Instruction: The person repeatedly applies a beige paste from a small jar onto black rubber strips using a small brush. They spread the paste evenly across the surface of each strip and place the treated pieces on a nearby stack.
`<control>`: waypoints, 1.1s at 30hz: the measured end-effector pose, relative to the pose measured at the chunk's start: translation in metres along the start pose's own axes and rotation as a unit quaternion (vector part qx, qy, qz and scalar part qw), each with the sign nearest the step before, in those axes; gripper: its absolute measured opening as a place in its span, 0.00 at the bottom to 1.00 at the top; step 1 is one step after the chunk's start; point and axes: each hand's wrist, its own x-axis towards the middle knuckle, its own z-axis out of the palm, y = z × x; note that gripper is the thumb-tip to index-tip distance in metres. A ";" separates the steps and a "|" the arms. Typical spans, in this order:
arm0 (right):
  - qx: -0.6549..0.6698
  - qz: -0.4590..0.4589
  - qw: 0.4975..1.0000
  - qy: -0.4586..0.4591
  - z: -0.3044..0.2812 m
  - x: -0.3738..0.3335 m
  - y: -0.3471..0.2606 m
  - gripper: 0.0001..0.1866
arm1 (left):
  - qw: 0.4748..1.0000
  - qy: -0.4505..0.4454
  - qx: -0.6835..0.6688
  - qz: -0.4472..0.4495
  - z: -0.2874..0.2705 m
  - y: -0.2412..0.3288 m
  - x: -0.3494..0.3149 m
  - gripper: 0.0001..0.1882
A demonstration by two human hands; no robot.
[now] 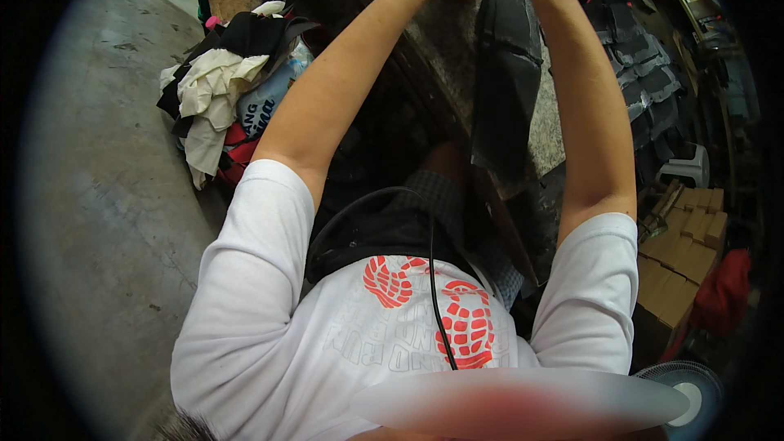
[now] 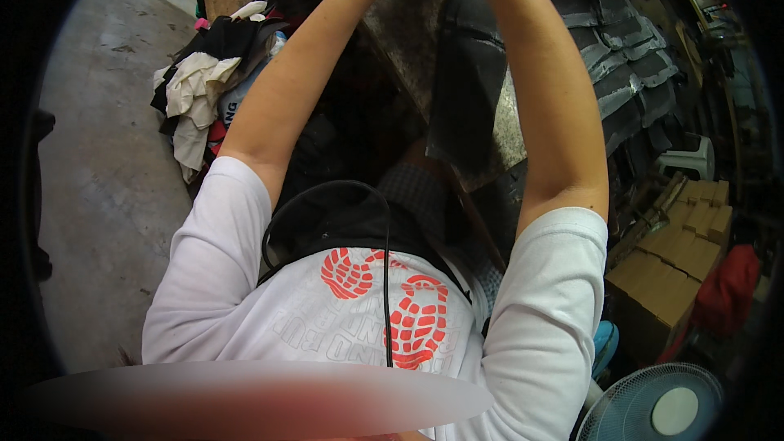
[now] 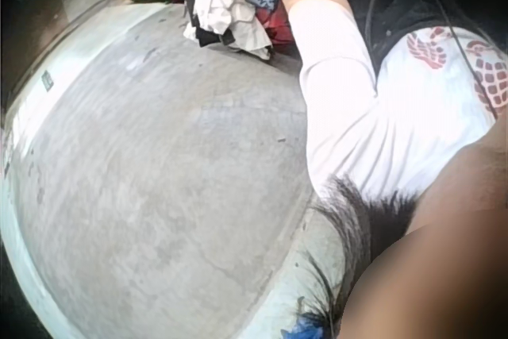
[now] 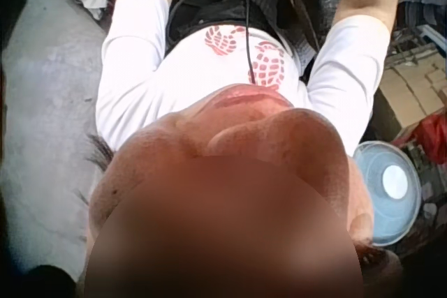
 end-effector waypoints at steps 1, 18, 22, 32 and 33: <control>0.057 0.034 0.997 0.043 -0.004 0.000 0.000 0.37 | 0.999 -0.002 -0.036 -0.012 0.000 -0.001 0.001 0.23; 0.279 -0.043 0.929 0.240 0.047 -0.197 0.074 0.31 | 0.880 -0.142 0.407 0.199 0.006 0.054 -0.092 0.19; 0.283 0.033 0.939 0.191 0.106 -0.201 0.057 0.33 | 0.822 -0.301 0.431 0.217 0.014 0.064 -0.129 0.23; -0.049 0.035 0.972 0.226 0.107 -0.218 0.023 0.31 | 0.821 -0.297 0.443 0.203 0.013 0.059 -0.134 0.25; -0.049 0.054 0.967 0.243 0.104 -0.218 0.025 0.29 | 0.827 -0.301 0.434 0.194 0.013 0.059 -0.135 0.25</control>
